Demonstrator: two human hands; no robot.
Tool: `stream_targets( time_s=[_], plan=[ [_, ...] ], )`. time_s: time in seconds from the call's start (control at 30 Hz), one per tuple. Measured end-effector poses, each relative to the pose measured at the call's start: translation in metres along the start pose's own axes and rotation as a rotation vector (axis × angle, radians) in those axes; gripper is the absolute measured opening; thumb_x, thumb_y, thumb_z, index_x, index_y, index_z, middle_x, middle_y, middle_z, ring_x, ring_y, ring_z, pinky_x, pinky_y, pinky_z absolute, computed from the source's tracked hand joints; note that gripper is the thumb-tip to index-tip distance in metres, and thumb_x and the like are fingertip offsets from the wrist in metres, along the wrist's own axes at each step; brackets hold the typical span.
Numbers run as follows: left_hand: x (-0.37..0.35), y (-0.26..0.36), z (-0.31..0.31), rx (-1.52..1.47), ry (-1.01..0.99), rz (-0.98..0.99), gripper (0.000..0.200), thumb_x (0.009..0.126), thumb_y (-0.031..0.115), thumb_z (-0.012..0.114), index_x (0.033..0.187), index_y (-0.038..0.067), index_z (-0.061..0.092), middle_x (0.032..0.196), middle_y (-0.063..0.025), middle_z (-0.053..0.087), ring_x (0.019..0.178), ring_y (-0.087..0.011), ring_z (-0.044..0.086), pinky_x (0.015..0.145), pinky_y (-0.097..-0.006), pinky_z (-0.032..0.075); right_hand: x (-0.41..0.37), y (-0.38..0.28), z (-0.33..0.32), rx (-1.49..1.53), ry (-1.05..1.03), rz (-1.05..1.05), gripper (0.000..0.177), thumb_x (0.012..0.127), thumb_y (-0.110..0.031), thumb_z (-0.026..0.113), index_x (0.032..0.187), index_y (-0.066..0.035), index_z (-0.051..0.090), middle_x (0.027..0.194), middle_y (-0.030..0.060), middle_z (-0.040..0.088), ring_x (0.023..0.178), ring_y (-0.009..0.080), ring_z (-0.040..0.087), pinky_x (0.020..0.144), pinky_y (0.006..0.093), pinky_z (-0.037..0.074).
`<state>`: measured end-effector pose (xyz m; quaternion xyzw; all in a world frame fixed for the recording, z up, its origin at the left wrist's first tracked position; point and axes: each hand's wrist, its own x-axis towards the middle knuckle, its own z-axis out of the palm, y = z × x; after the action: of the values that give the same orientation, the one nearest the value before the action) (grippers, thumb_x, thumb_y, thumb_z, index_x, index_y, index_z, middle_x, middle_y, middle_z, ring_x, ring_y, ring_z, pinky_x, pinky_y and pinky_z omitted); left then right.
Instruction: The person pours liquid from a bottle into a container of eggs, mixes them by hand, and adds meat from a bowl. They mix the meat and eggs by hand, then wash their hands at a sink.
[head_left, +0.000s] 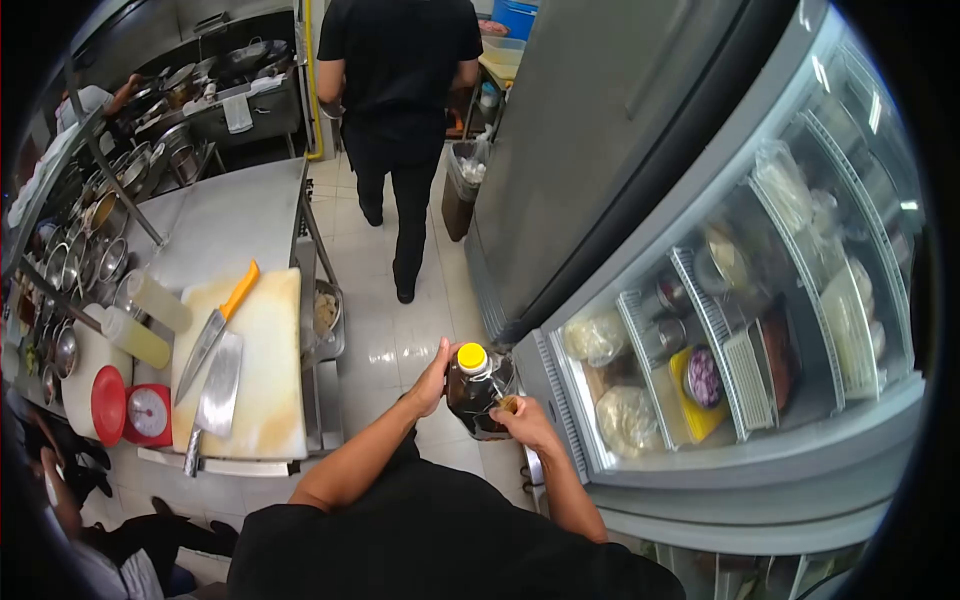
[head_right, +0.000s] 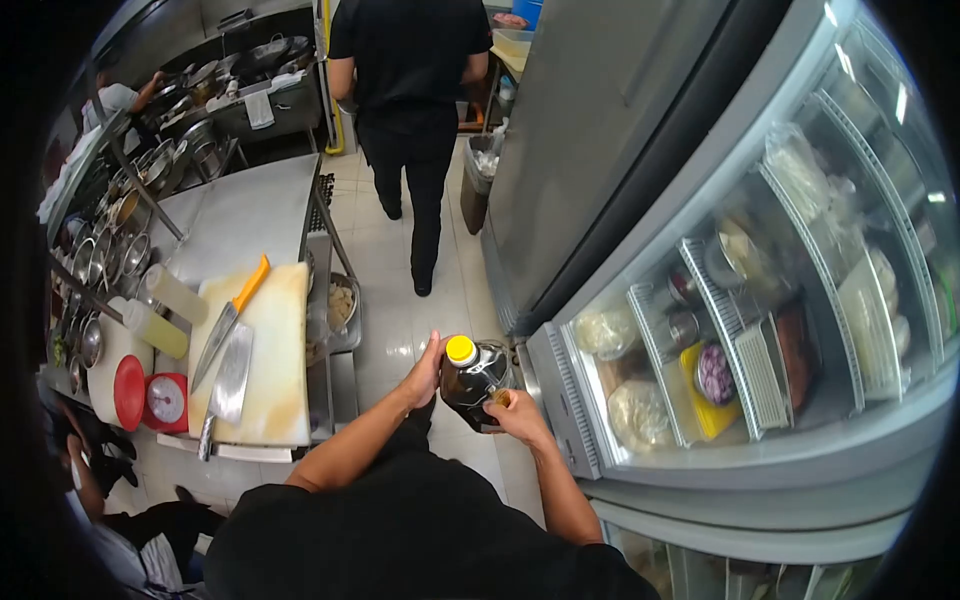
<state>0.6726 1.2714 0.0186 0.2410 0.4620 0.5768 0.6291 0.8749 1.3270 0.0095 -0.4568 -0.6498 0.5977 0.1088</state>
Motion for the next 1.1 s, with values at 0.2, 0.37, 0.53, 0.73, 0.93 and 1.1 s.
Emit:
stream_targets(
  time_s=[0.2,0.37,0.53,0.73,0.93,1.1],
  plan=[
    [0.112,0.000,-0.060,-0.188,-0.011,0.105,0.075,0.092,0.060,0.018,0.132,0.000,0.036,0.130,-0.0099,0.044,0.123,-0.0193,0.037,0.105,-0.0312,0.025,0.115,-0.031,-0.017,-0.057,-0.133,0.080,0.013,0.079,-0.011,0.063,0.085,0.000,0.061,0.076,0.0017,0.060,0.068,0.0099,0.055,0.064,0.0257,0.046],
    [0.194,0.071,-0.099,-0.287,0.005,0.095,0.074,0.092,0.059,0.018,0.130,-0.001,0.038,0.126,-0.0105,0.048,0.122,-0.0192,0.040,0.104,-0.0317,0.026,0.220,-0.084,-0.022,-0.298,-0.085,-0.016,0.022,0.078,-0.023,0.064,0.080,-0.001,0.063,0.066,0.0008,0.059,0.060,0.0110,0.052,0.057,0.0288,0.043],
    [0.264,0.165,-0.138,-0.127,-0.027,0.135,0.077,0.090,0.064,0.016,0.132,0.004,0.041,0.130,-0.0054,0.045,0.122,-0.0176,0.037,0.102,-0.0330,0.027,0.311,-0.148,-0.024,0.083,-0.026,-0.097,0.009,0.077,-0.011,0.064,0.083,-0.004,0.062,0.073,-0.0032,0.058,0.066,0.0047,0.051,0.060,0.0224,0.043],
    [0.336,0.296,-0.180,0.090,0.067,0.130,0.076,0.088,0.066,0.019,0.133,0.007,0.038,0.121,-0.0061,0.050,0.112,-0.0158,0.045,0.095,-0.0368,0.032,0.409,-0.243,-0.039,0.327,-0.003,-0.364,0.003,0.077,-0.006,0.059,0.079,-0.004,0.058,0.071,-0.0061,0.053,0.063,0.0025,0.045,0.057,0.0206,0.038],
    [0.384,0.417,-0.207,0.855,0.345,0.772,0.054,0.090,0.043,0.045,0.125,0.002,0.045,0.103,-0.0132,0.057,0.093,-0.0223,0.056,0.077,-0.0320,0.045,0.515,-0.321,-0.045,0.494,-0.080,-0.407,0.009,0.077,-0.004,0.053,0.081,0.000,0.058,0.076,-0.0028,0.056,0.068,0.0041,0.047,0.062,0.0200,0.039],
    [0.455,0.504,-0.235,1.635,0.151,0.894,0.030,0.084,0.031,0.057,0.094,0.002,0.055,0.087,-0.0142,0.056,0.079,-0.0298,0.057,0.067,-0.0377,0.048,0.625,-0.355,-0.046,0.308,-0.085,-0.455,0.008,0.075,-0.007,0.053,0.069,-0.002,0.057,0.065,-0.0051,0.051,0.061,0.0035,0.043,0.053,0.0216,0.035]
  ],
)
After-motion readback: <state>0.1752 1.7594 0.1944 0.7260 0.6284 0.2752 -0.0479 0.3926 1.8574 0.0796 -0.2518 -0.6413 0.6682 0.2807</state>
